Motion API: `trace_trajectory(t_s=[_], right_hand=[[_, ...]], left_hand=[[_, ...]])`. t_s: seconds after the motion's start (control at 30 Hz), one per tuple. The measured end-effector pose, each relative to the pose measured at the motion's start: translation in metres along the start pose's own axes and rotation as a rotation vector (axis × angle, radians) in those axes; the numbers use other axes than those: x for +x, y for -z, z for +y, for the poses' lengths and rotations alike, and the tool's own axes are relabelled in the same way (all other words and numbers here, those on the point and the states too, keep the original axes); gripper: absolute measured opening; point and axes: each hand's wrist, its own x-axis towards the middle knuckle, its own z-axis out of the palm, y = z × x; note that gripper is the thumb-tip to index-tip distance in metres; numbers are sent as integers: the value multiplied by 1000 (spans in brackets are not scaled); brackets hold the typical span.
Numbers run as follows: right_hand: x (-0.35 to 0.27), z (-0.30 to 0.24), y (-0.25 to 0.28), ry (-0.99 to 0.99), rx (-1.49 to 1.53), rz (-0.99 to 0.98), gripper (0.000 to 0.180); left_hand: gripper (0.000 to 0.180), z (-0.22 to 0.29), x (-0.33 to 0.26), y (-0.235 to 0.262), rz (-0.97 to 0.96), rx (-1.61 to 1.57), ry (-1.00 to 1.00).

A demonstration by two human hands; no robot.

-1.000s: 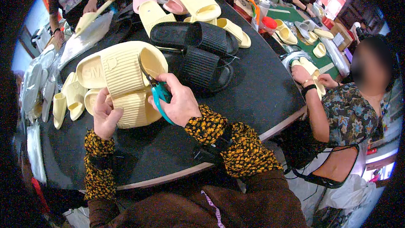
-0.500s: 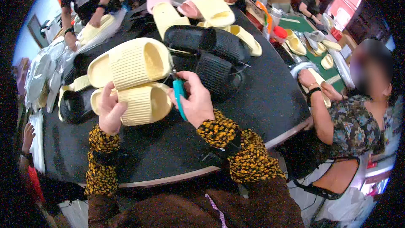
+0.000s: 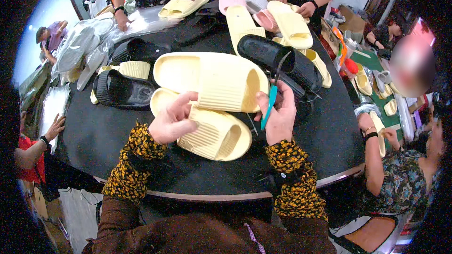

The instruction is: Use scissors to trim excess material or threads from foam sandals and slides.

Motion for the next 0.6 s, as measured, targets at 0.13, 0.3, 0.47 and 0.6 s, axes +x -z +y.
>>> trace_trajectory(t_s=[0.13, 0.3, 0.47, 0.6], right_hand=[[1, 2, 2, 56, 46, 61, 41], [7, 2, 13, 149, 30, 106, 46], [4, -5, 12, 172, 78, 83, 44], [7, -6, 18, 112, 72, 19, 44]], left_hand=[[54, -3, -2, 3, 14, 443, -20], [60, 18, -18, -5, 338, 1058, -220], [53, 38, -45, 5, 382, 1116, -239], [51, 41, -55, -2, 366, 1073, -254]])
